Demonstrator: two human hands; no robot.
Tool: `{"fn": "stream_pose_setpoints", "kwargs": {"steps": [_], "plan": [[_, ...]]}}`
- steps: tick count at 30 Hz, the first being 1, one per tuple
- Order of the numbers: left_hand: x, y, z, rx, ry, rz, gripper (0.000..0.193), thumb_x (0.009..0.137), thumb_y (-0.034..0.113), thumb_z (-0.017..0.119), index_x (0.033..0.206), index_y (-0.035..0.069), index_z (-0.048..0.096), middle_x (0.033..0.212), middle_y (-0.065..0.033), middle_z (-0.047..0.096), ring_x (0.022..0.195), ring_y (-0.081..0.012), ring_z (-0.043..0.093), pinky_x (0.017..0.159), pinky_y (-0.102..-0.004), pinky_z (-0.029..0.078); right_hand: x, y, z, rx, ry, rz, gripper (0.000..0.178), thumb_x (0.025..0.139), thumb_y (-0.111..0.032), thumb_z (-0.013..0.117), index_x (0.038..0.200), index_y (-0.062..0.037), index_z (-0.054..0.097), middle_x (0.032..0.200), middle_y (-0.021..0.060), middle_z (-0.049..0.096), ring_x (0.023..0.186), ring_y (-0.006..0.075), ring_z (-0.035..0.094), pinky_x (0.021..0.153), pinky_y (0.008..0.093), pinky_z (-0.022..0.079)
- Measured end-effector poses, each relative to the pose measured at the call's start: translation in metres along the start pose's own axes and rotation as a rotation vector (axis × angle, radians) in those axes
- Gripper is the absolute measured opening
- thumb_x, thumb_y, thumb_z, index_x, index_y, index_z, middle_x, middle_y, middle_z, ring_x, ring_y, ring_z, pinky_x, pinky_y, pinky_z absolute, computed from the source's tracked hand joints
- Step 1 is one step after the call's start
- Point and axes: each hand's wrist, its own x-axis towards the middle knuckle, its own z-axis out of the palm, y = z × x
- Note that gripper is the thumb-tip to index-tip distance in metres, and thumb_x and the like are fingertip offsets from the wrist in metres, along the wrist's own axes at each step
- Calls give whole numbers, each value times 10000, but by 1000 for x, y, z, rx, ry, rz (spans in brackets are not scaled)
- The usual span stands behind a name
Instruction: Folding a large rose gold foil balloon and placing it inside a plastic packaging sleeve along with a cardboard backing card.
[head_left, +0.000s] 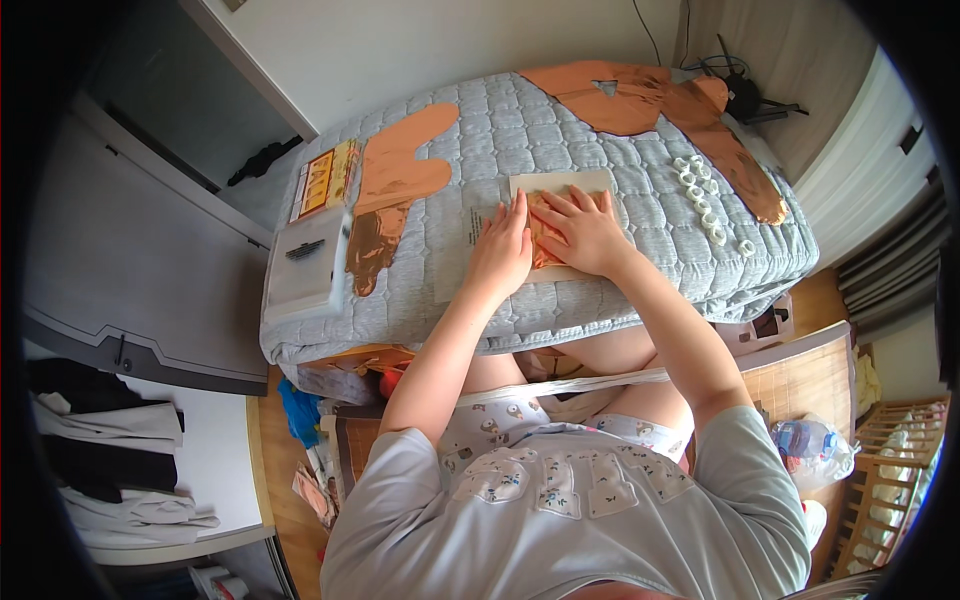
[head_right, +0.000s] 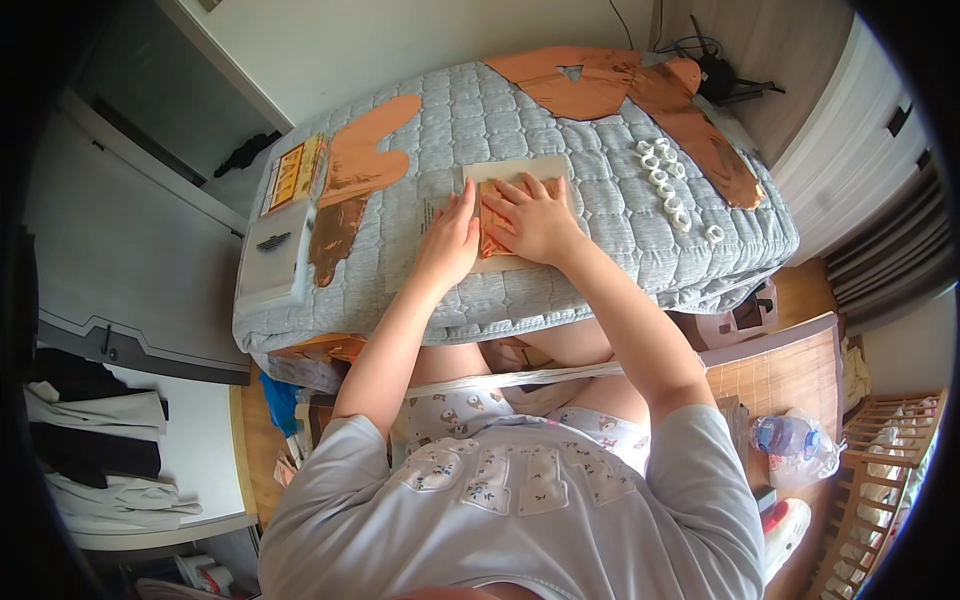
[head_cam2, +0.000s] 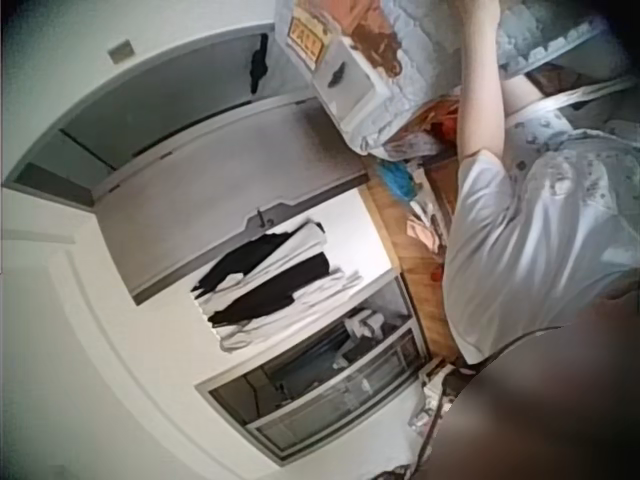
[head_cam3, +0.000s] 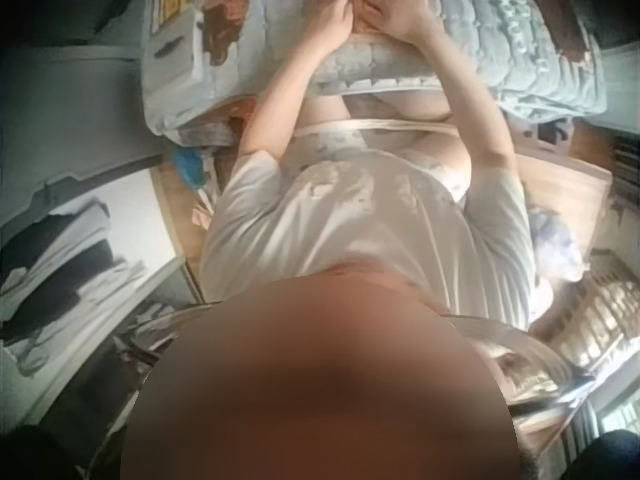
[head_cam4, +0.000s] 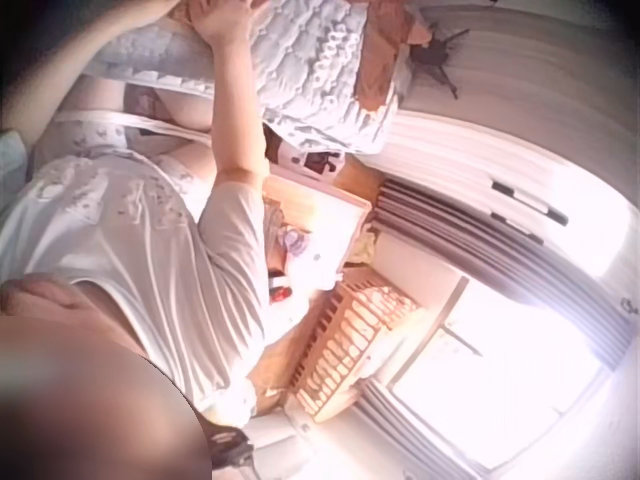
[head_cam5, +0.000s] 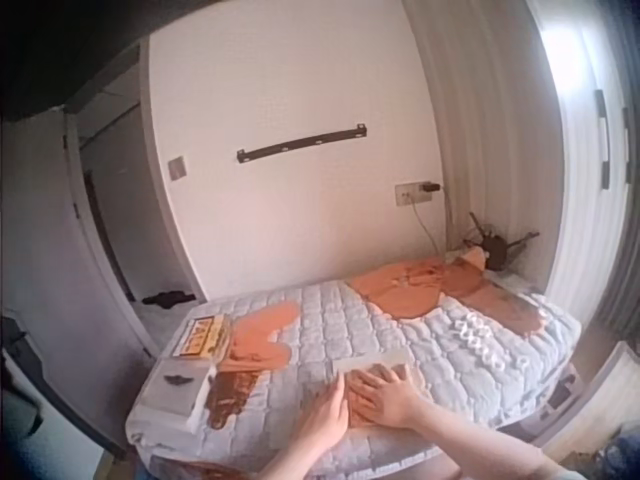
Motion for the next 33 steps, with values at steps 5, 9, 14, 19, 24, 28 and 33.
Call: {"fn": "stream_pose_setpoints", "kwargs": {"steps": [5, 9, 14, 19, 24, 28, 33], "plan": [[1, -2, -3, -3, -27, -22, 630, 1052, 220, 445, 1604, 13, 225, 1577, -220, 429, 1455, -445, 394, 1191, -565, 317, 1, -4, -1, -33, 15, -8, 583, 996, -490, 522, 1544, -300, 466, 1591, 32, 467, 1454, 401, 391, 1164, 638, 188], [3, -10, 0, 51, -39, -34, 641, 1057, 306, 446, 1596, 12, 262, 1596, -206, 407, 1478, -441, 356, 1211, -563, 286, 6, -5, 2, -39, 58, -71, 609, 987, -478, 531, 1553, -267, 453, 1587, 30, 471, 1442, 389, 402, 1144, 609, 224], [3, -13, -9, 38, -143, -27, 702, 1049, 359, 446, 1611, 7, 215, 1648, -208, 311, 1535, -414, 254, 1249, -550, 210, 11, -2, 8, -4, 76, -87, 628, 991, -432, 528, 1570, -218, 413, 1578, 22, 482, 1435, 375, 409, 1142, 586, 232], [0, -15, -21, 38, -259, 14, 816, 1009, 349, 500, 1639, 28, 93, 1687, -225, 190, 1575, -380, 150, 1271, -538, 134, 13, -3, 8, 11, 86, -81, 606, 1004, -396, 509, 1568, -203, 404, 1572, 10, 488, 1434, 363, 414, 1149, 578, 229], [-2, -21, -22, -1, -227, 71, 790, 1015, 355, 500, 1643, 55, 127, 1689, -216, 196, 1570, -377, 174, 1267, -546, 142, 14, -3, 10, -26, 98, -76, 592, 1010, -405, 502, 1562, -207, 416, 1572, 4, 488, 1430, 355, 421, 1151, 573, 231], [-4, -17, -17, -50, -170, 43, 756, 1043, 419, 463, 1632, 38, 182, 1686, -208, 213, 1565, -370, 200, 1263, -550, 150, 16, -1, 9, -24, 0, -58, 622, 1023, -464, 457, 1589, -227, 363, 1615, -22, 427, 1493, 325, 357, 1156, 697, 206], [-6, -16, -14, 151, -200, 75, 785, 1067, 528, 391, 1626, 17, 184, 1698, -189, 189, 1573, -364, 168, 1263, -550, 136, 15, -1, 9, 19, 32, -69, 608, 1030, -456, 459, 1586, -223, 372, 1612, 11, 434, 1498, 320, 353, 1162, 673, 189]]}}
